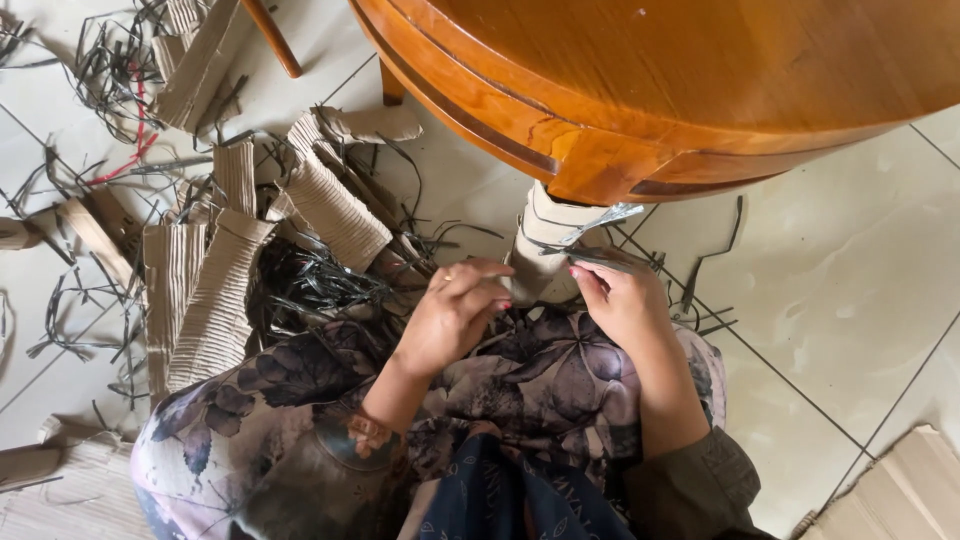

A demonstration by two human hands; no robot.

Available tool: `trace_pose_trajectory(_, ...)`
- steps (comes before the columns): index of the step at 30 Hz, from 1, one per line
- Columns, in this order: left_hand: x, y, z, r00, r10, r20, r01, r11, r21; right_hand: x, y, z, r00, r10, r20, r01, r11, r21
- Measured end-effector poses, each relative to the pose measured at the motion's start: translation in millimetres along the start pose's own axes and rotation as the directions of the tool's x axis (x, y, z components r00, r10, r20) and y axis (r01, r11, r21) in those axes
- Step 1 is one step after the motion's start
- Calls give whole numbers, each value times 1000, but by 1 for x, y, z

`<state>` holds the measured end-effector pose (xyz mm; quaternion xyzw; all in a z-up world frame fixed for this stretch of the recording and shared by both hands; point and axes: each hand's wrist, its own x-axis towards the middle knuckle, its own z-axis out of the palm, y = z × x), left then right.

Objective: Wrapping the legs of a wooden stool with corrugated cardboard and securing it with wire for protection.

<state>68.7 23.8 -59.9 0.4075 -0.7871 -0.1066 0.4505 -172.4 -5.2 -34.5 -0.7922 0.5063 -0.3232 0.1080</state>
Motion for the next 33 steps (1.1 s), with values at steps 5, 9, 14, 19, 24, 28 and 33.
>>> trace_pose_trajectory(5,15,9,14,1000,20,0,-19,955,-296,-10,-5,-3,996,59,-71,-58,998,12)
trace_pose_trajectory(9,12,8,28,996,-88,-25,70,907,-416,-13,-6,-6,997,-9,82,10,1000,-17)
trace_pose_trajectory(14,19,6,26,998,-64,-1,58,919,-390,-9,-41,1,981,-122,152,119,992,28)
trace_pose_trajectory(19,11,-5,38,998,-62,-6,55,935,-351,-4,-54,7,989,-136,51,129,983,128)
trace_pose_trajectory(24,10,-3,39,981,-192,0,178,912,-369,-6,-41,16,994,-76,-74,90,976,200)
trace_pose_trajectory(28,22,10,27,973,-229,22,220,902,-371,-8,-34,19,991,-61,-119,84,976,200)
trace_pose_trajectory(33,34,22,11,970,-242,-7,236,953,-190,-9,-40,19,987,-130,-95,143,978,152)
